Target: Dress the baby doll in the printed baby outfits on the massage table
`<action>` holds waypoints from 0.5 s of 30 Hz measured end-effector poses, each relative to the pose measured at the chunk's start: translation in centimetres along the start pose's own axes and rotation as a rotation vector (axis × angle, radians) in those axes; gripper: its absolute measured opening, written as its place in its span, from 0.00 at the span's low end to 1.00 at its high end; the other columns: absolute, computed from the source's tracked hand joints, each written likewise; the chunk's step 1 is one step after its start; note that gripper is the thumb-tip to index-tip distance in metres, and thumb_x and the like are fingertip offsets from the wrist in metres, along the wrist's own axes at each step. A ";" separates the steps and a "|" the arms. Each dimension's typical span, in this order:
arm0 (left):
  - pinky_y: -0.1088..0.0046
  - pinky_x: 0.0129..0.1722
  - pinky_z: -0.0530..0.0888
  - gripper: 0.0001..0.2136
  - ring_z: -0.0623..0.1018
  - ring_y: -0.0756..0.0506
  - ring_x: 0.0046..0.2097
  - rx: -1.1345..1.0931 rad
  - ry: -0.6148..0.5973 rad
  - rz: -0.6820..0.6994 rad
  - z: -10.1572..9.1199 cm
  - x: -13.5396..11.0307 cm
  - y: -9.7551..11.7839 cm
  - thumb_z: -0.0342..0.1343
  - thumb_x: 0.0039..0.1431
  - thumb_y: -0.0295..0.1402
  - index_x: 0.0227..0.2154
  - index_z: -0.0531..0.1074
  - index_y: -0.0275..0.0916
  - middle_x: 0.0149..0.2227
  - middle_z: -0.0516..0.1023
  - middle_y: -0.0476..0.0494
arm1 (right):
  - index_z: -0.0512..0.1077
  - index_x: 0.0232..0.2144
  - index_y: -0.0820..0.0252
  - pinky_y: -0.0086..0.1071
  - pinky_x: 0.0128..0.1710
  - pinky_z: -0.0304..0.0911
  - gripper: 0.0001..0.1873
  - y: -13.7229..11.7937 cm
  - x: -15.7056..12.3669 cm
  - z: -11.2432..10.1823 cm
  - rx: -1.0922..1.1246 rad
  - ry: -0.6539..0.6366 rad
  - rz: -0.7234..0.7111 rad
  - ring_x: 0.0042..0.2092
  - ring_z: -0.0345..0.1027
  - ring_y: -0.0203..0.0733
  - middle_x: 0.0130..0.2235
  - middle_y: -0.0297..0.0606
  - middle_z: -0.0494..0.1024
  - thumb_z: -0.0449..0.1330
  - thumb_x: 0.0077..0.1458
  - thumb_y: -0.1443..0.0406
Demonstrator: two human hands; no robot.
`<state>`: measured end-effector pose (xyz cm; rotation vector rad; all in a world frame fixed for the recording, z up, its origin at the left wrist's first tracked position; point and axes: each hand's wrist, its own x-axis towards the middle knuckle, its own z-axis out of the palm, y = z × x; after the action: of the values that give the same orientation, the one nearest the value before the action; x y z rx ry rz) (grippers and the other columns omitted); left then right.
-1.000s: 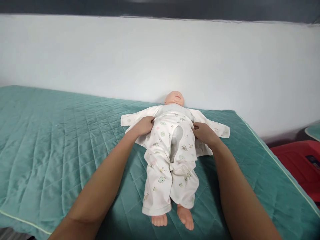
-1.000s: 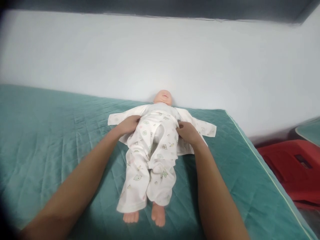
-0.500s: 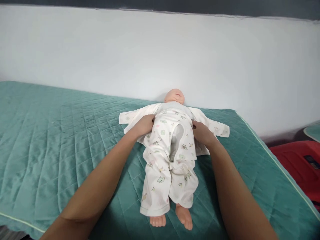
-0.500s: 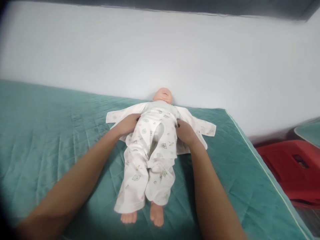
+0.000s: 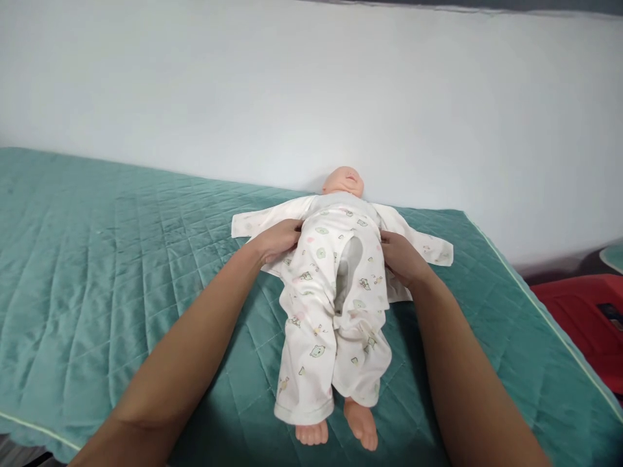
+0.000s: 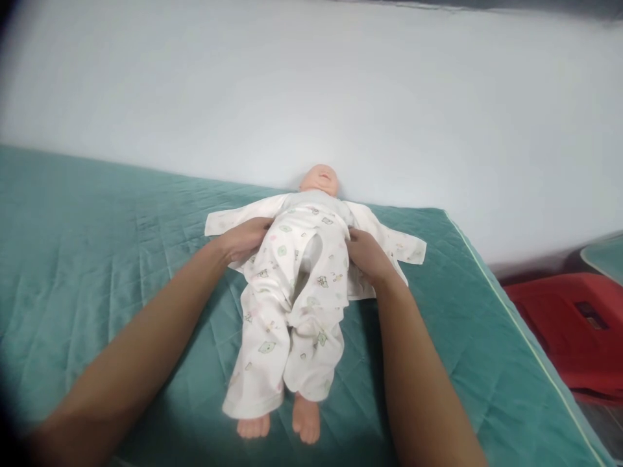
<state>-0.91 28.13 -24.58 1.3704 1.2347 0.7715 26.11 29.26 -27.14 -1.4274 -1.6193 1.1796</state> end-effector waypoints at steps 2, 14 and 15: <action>0.65 0.44 0.77 0.15 0.81 0.40 0.41 -0.090 -0.012 -0.041 0.1 0.0 -0.1 0.56 0.52 0.24 0.43 0.79 0.36 0.37 0.84 0.41 | 0.78 0.40 0.61 0.33 0.35 0.69 0.17 0.0 -0.1 0.2 0.133 -0.038 0.039 0.37 0.74 0.45 0.36 0.39 0.83 0.66 0.46 0.61; 0.65 0.44 0.78 0.09 0.81 0.44 0.39 -0.394 0.059 -0.049 0.5 1.1 -1.7 0.56 0.59 0.29 0.41 0.77 0.33 0.34 0.82 0.40 | 0.79 0.42 0.60 0.36 0.36 0.72 0.24 -0.5 -0.8 0.2 0.357 -0.088 0.074 0.35 0.77 0.45 0.36 0.39 0.84 0.68 0.37 0.65; 0.64 0.43 0.78 0.10 0.81 0.43 0.39 -0.309 0.085 -0.034 0.6 1.2 -1.7 0.55 0.60 0.32 0.40 0.77 0.34 0.34 0.82 0.39 | 0.79 0.43 0.59 0.36 0.36 0.73 0.25 -0.6 -0.8 0.3 0.359 -0.092 0.064 0.36 0.77 0.46 0.37 0.39 0.84 0.68 0.37 0.65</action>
<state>-0.47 28.85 -26.52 1.0719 1.1463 0.9611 25.80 28.42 -26.63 -1.2162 -1.3429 1.5048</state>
